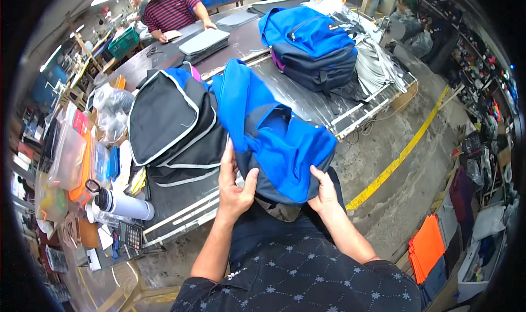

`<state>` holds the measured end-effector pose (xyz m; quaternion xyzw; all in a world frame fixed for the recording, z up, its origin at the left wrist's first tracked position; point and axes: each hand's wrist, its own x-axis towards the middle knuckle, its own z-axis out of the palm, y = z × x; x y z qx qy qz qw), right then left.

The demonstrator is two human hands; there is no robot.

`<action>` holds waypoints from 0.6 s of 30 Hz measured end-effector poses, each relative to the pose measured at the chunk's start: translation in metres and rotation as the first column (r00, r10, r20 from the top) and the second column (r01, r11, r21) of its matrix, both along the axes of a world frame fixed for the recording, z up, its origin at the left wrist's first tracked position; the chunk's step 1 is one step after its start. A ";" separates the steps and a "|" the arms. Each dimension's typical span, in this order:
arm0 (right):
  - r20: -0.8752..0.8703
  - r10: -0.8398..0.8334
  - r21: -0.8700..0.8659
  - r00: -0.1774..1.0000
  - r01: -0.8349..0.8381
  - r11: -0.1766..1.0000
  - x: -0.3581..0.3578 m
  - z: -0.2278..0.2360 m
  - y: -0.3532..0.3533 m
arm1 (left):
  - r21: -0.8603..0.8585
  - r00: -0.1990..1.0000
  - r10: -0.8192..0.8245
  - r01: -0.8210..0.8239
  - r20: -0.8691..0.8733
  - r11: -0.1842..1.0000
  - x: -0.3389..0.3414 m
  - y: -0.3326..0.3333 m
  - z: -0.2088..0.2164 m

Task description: Inspecting backpacks for quality control and trimming loose threads.

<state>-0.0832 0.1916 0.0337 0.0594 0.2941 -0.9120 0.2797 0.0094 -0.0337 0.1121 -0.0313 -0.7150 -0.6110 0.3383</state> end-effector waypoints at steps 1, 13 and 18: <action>-0.063 -0.033 0.024 0.997 0.035 0.999 0.000 0.032 -0.002 | 0.030 1.000 0.007 -0.007 0.002 1.000 0.003 0.001 0.012; -0.608 -0.442 -0.149 0.659 0.453 0.879 -0.101 0.288 0.009 | 0.172 0.977 0.183 -0.201 0.112 0.964 0.017 -0.003 -0.048; -0.869 -0.276 -0.274 0.410 0.065 0.959 -0.304 0.387 0.071 | -0.588 0.883 0.414 -0.217 0.223 0.779 0.008 -0.008 -0.111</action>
